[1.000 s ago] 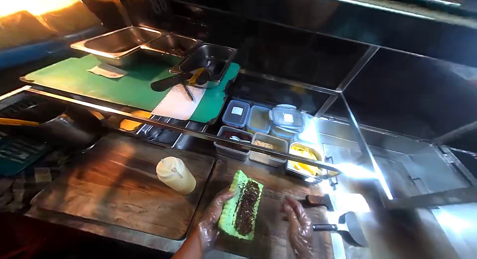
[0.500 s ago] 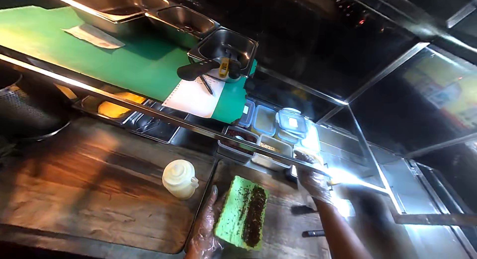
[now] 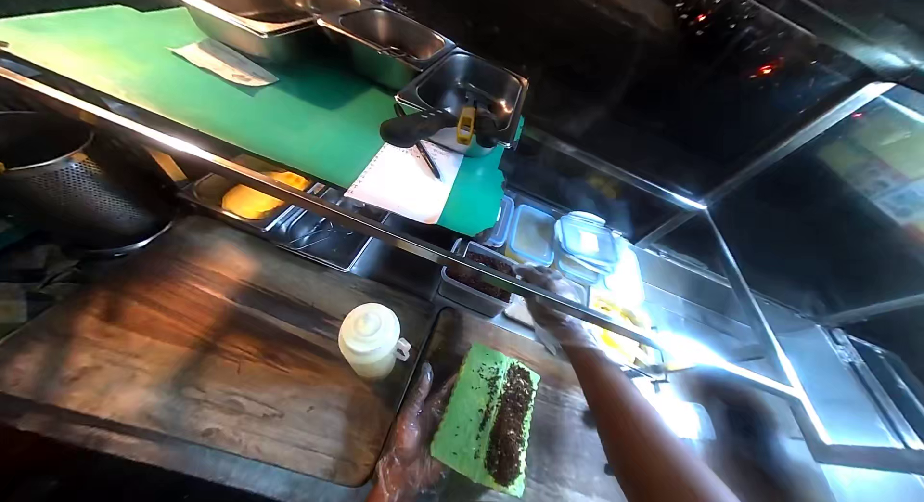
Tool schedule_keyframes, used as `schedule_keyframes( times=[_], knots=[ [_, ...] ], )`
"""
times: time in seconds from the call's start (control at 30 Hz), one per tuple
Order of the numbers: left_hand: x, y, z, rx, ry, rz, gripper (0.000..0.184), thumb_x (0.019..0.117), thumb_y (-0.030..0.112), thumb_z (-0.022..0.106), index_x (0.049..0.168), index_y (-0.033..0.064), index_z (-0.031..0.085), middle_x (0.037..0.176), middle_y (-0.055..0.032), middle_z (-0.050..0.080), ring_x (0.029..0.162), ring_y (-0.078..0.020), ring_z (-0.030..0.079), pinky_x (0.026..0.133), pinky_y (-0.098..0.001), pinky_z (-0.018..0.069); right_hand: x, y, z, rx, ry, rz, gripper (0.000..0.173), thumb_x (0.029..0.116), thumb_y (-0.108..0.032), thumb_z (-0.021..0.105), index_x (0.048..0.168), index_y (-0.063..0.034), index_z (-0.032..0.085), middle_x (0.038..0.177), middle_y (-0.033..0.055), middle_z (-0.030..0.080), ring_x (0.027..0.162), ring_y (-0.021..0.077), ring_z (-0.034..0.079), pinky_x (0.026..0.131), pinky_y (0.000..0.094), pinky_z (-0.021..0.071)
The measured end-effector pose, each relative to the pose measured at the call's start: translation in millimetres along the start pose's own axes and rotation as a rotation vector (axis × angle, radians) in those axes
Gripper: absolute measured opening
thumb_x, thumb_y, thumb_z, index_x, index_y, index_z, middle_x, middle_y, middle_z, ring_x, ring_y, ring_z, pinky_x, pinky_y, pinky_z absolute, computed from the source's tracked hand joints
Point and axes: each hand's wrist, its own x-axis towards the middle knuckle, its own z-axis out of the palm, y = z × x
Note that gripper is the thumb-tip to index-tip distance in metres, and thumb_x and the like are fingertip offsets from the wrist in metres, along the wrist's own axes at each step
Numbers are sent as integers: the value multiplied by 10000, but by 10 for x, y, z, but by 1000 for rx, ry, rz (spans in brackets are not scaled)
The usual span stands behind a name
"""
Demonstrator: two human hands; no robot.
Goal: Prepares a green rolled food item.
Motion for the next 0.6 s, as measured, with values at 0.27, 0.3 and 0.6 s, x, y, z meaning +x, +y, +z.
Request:
schedule_keyframes(
  times=[0.27, 0.3, 0.6],
  knots=[
    [-7, 2, 15, -48, 6, 21, 767, 983, 654, 481, 1458, 56, 545, 1356, -229, 635, 1229, -343, 647, 1030, -540, 541, 786, -355, 299, -290, -495, 270, 288, 990, -329, 616, 1057, -68, 717, 1123, 197, 718, 1061, 414, 692, 816, 667, 543],
    [-1, 5, 20, -59, -3, 24, 756, 987, 643, 486, 1454, 52, 551, 1354, -229, 636, 1230, -341, 647, 1033, -537, 539, 812, -306, 359, -281, -476, 283, 297, 998, -344, 601, 1040, -73, 715, 1100, 192, 722, 1042, 407, 699, 802, 661, 549],
    [5, 29, -28, -32, -14, -23, 749, 980, 649, 497, 1454, 72, 561, 1368, -223, 629, 1251, -345, 632, 1048, -557, 524, 680, -172, 314, -202, -331, 18, 282, 990, -346, 612, 1095, -114, 734, 1072, 162, 736, 1019, 376, 706, 837, 637, 555]
  ],
)
